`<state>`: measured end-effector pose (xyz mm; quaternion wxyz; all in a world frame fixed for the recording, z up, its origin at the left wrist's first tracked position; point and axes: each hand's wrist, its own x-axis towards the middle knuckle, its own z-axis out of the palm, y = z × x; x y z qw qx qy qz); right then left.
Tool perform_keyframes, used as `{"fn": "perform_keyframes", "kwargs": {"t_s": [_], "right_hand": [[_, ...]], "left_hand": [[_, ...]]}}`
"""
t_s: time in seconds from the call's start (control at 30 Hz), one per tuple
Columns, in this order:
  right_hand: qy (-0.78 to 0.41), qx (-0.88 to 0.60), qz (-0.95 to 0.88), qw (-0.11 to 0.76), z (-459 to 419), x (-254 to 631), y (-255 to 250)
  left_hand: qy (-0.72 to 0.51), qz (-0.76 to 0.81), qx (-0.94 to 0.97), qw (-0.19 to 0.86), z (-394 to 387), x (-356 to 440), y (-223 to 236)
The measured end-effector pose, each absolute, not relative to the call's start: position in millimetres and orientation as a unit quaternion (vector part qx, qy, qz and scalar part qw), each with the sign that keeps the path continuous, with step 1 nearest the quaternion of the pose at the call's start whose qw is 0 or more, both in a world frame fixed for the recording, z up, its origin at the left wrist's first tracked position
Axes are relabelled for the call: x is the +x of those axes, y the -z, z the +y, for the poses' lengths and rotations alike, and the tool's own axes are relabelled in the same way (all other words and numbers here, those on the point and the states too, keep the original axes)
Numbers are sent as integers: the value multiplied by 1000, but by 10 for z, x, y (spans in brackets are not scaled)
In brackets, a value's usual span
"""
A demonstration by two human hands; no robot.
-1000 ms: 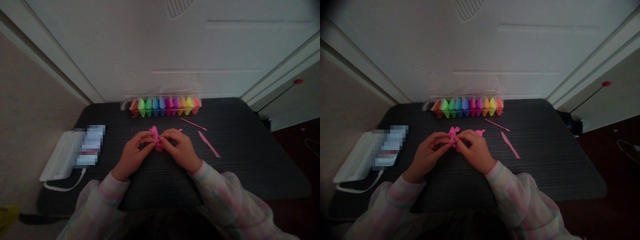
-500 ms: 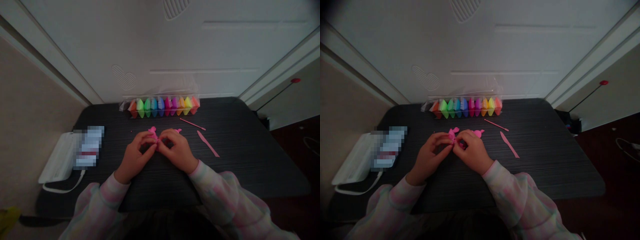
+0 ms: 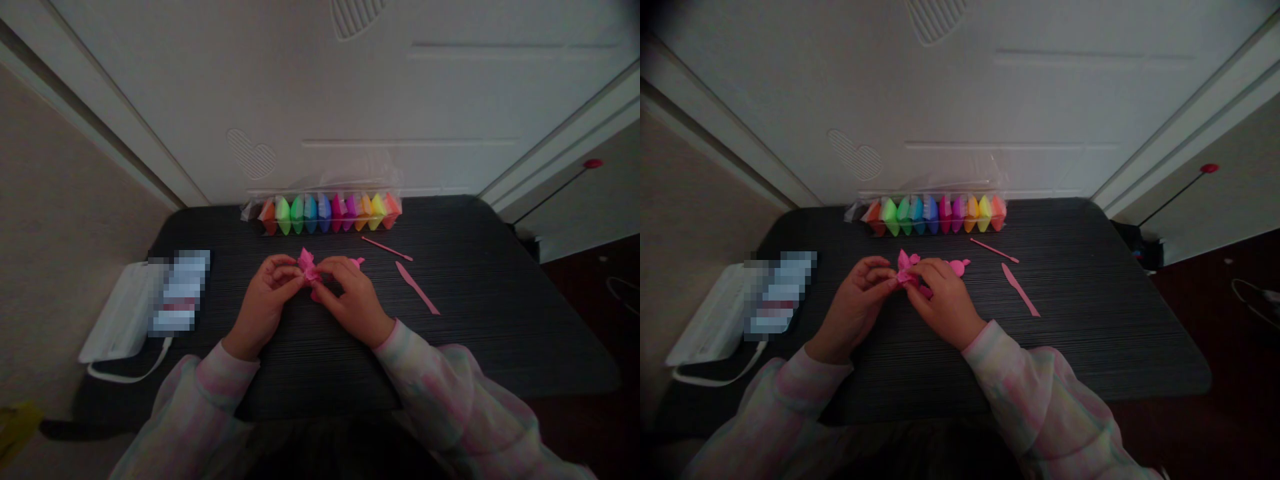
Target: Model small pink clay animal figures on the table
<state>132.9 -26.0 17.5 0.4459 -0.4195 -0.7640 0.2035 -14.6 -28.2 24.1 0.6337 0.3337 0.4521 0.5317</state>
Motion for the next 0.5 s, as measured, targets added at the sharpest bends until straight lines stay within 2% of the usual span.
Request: {"fn": "perform_keyframes", "kwargs": {"t_s": [0.5], "right_hand": [[-184, -405, -797, 409, -281, 1308, -112]], "left_hand": [[-515, 468, 309, 648, -266, -113, -258]]}}
